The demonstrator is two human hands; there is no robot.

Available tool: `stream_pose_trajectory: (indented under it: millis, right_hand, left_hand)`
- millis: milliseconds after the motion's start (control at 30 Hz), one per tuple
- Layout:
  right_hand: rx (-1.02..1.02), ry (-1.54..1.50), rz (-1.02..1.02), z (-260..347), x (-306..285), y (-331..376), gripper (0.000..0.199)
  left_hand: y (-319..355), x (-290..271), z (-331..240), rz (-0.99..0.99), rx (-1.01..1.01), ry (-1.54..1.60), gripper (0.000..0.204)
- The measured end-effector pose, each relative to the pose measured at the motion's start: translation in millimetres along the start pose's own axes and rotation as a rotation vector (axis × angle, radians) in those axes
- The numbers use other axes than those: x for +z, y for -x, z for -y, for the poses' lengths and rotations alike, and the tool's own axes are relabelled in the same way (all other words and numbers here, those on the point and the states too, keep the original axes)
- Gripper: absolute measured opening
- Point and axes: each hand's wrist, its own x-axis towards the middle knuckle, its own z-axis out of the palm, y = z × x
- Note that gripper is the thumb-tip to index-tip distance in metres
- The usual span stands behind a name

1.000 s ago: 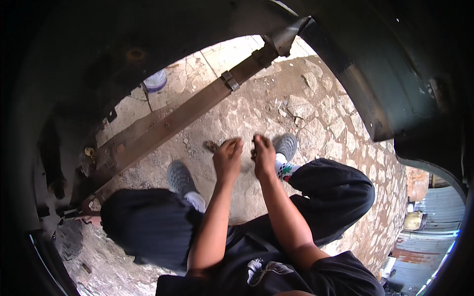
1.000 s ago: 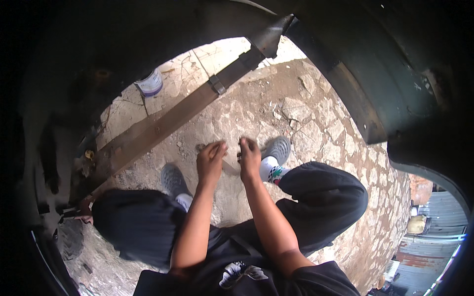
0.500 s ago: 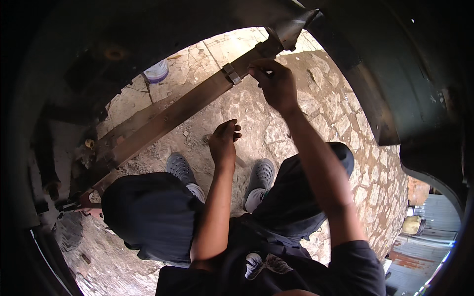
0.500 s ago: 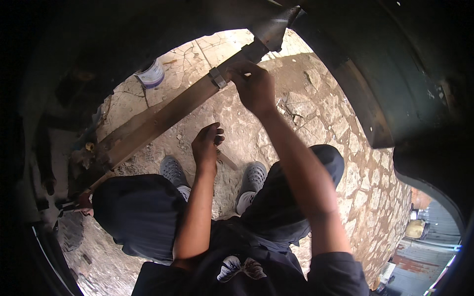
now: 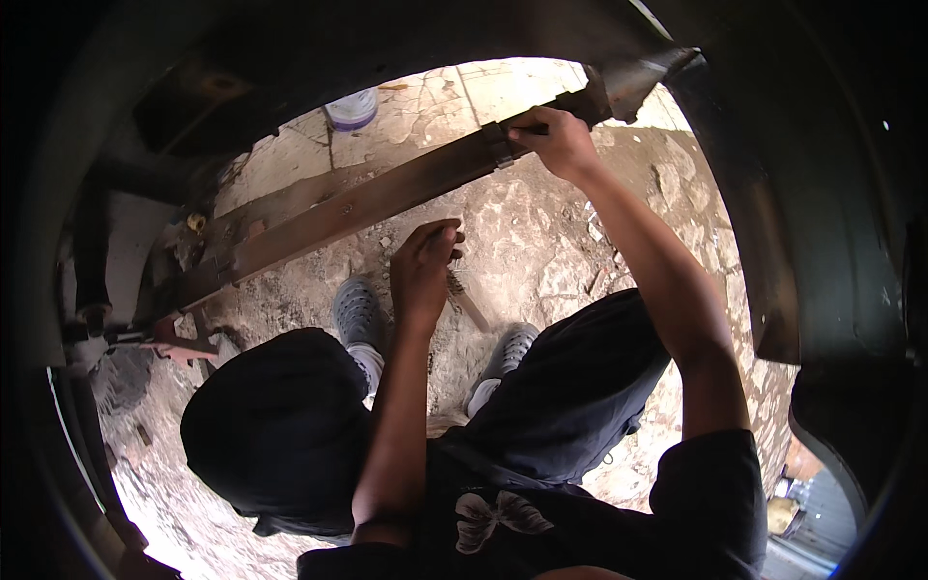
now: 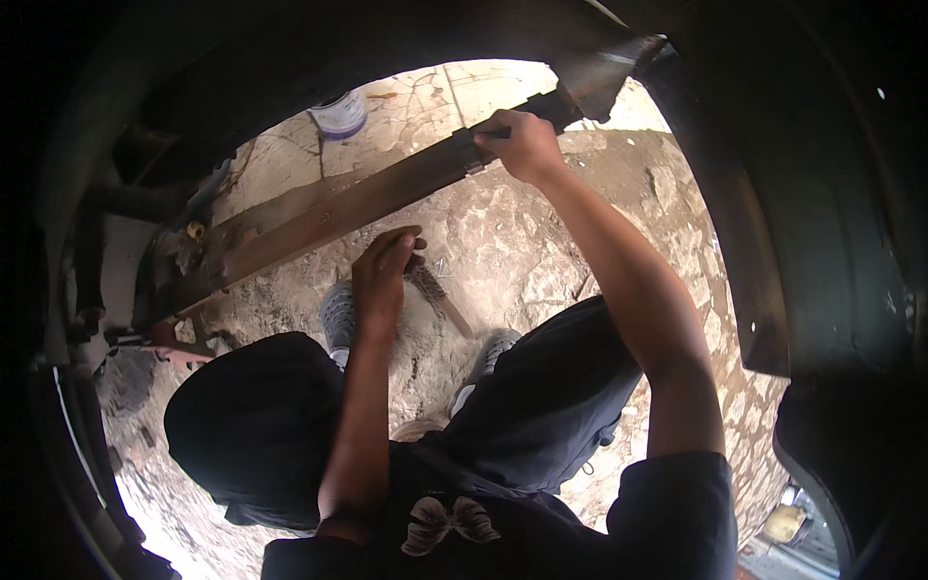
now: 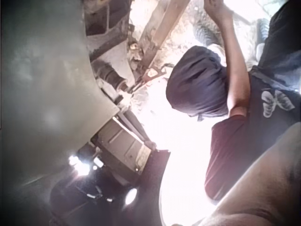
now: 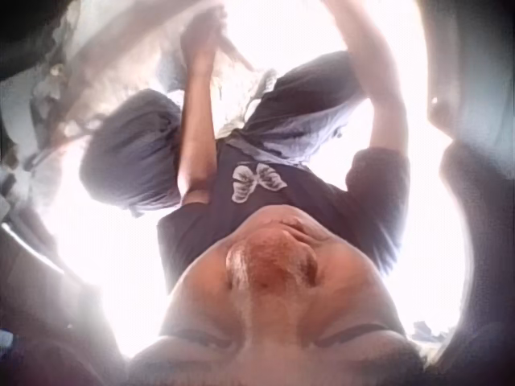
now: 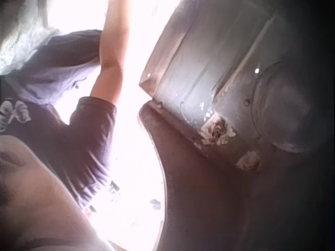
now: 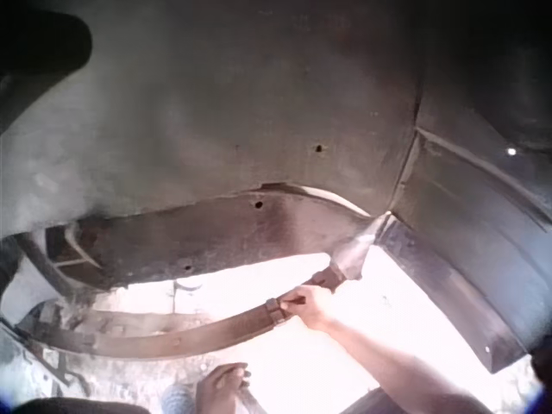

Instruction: The person sits on the ground and assembles a metal frame by hand. They repeatedly insert and tighten small metal fasteners into a long metal beam, adjusting the frame as needed.

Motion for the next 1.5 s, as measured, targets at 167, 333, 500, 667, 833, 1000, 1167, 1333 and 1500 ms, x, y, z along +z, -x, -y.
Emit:
stream_pose_trajectory:
  millis: [167,333,500,667,833,1000,1167,1333,1500]
  right_hand:
    - [-0.041,-0.029,0.057,-4.6,4.1,-0.5,0.023]
    - [-0.035,0.019,0.064,4.0,14.0,12.4,0.021]
    - [0.092,0.031,-0.014,24.3,22.2,13.3,0.023]
    - [0.312,0.180,-0.029,36.5,28.8,2.4,0.025]
    - [0.272,0.104,-0.084,36.4,35.2,13.7,0.026]
    - [0.296,0.089,-0.122,47.8,36.6,13.6,0.024]
    - [0.248,0.140,-0.132,37.0,39.7,24.7,0.022]
    - [0.224,0.090,-0.139,30.7,45.3,9.7,0.024]
    - [0.287,0.085,-0.084,31.6,38.3,22.4,0.028]
  left_hand:
    - [-20.7,11.1,0.4,0.059,0.090,-0.231,0.020]
    - [-111.0,26.0,-8.7,0.114,0.456,-0.697,0.021]
    - [-182.0,36.5,-44.9,0.357,0.387,-1.074,0.041]
    - [-202.8,43.3,-77.6,0.757,0.239,-1.378,0.046]
    - [-210.0,26.7,-43.3,0.583,0.268,-1.175,0.051]
    - [-214.5,39.0,-47.4,0.603,0.299,-1.094,0.042]
    - [-221.1,36.9,-48.7,0.599,0.258,-1.069,0.036]
    - [-222.5,38.6,-44.8,0.602,0.251,-1.037,0.032]
    - [-222.3,35.9,-35.1,0.496,0.258,-0.968,0.034]
